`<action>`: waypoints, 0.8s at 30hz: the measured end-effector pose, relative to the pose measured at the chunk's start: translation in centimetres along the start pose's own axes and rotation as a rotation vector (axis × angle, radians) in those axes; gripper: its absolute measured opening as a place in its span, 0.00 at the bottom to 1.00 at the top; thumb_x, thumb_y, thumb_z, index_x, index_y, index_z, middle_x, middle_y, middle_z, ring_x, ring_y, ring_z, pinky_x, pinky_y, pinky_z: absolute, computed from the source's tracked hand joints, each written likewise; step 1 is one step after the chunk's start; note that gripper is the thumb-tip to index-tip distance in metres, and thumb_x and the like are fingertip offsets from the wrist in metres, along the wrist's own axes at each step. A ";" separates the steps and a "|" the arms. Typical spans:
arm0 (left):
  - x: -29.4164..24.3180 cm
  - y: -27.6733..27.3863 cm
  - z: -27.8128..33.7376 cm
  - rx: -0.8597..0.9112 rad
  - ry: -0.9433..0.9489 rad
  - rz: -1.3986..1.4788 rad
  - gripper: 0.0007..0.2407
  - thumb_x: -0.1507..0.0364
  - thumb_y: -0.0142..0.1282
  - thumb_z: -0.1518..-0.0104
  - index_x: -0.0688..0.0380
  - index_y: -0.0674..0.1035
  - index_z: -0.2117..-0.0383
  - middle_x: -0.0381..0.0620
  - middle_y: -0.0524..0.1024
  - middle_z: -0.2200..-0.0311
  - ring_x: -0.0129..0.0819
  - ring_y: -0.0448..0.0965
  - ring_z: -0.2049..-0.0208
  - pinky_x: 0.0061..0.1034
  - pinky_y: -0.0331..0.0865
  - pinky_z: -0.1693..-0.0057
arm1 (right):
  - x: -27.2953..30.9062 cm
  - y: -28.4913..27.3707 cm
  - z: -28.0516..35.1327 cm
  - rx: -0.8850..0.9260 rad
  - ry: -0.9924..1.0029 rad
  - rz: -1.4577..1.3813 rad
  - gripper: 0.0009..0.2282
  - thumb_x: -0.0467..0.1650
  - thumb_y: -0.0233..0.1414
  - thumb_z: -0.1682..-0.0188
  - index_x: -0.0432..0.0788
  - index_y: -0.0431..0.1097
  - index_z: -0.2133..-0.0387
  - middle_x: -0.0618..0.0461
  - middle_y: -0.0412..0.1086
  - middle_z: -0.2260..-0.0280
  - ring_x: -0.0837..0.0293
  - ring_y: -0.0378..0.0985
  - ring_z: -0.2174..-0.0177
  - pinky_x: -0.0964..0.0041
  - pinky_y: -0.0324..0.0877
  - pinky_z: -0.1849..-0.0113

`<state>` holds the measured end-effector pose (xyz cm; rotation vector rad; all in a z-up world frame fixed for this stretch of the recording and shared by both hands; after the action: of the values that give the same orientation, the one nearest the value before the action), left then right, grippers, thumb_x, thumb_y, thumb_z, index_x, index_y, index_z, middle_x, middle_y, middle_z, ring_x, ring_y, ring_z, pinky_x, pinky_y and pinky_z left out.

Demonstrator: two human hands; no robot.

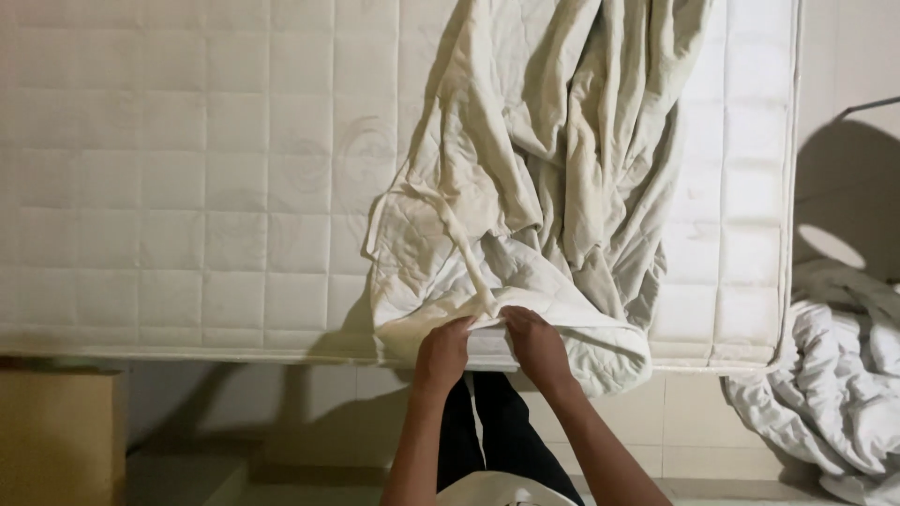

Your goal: The person folds a white quilted blanket on a mattress. They smooth the fabric, fold it into sections, and then spread a white sheet over the mattress.

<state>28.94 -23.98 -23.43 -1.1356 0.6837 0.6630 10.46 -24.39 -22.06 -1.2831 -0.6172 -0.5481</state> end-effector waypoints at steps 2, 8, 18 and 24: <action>-1.1 -0.9 0.2 -0.031 0.033 0.009 0.12 0.76 0.49 0.38 0.57 0.82 0.52 0.56 0.81 0.56 0.55 0.80 0.54 0.43 0.73 0.48 | 0.5 -0.5 0.1 -0.020 -0.031 -0.007 0.11 0.25 0.53 0.51 0.38 0.75 0.55 0.43 0.76 0.54 0.42 0.80 0.57 0.52 0.75 0.56; -2.5 -2.9 -0.3 0.014 0.071 -0.044 0.14 0.78 0.49 0.41 0.57 0.82 0.51 0.57 0.81 0.56 0.55 0.79 0.54 0.43 0.73 0.49 | 3.0 -1.9 -0.2 0.010 0.065 0.021 0.11 0.27 0.52 0.50 0.41 0.76 0.56 0.46 0.77 0.55 0.42 0.80 0.61 0.51 0.75 0.59; -0.8 -6.6 -0.2 0.082 -0.021 0.073 0.22 0.85 0.47 0.45 0.50 0.79 0.45 0.57 0.82 0.56 0.48 0.83 0.53 0.36 0.75 0.48 | 6.1 0.1 0.2 -0.088 0.098 -0.048 0.10 0.30 0.53 0.49 0.43 0.78 0.57 0.45 0.79 0.59 0.42 0.81 0.63 0.51 0.76 0.60; 1.5 -8.5 0.7 0.036 0.063 0.179 0.21 0.85 0.47 0.43 0.51 0.79 0.45 0.58 0.81 0.55 0.47 0.85 0.54 0.35 0.76 0.49 | 9.4 2.0 1.0 -0.146 0.103 -0.064 0.10 0.30 0.53 0.48 0.43 0.77 0.57 0.42 0.78 0.61 0.41 0.81 0.63 0.52 0.76 0.62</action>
<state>36.53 -25.50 -19.44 -1.0735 0.8553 0.7653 18.45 -23.36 -16.81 -1.3660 -0.5417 -0.7184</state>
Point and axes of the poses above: each hand's wrist, its own z-axis away from the middle knuckle, its own y-axis out of the palm, x = y × z, the point moved 5 cm from there along -z, towards the middle knuckle
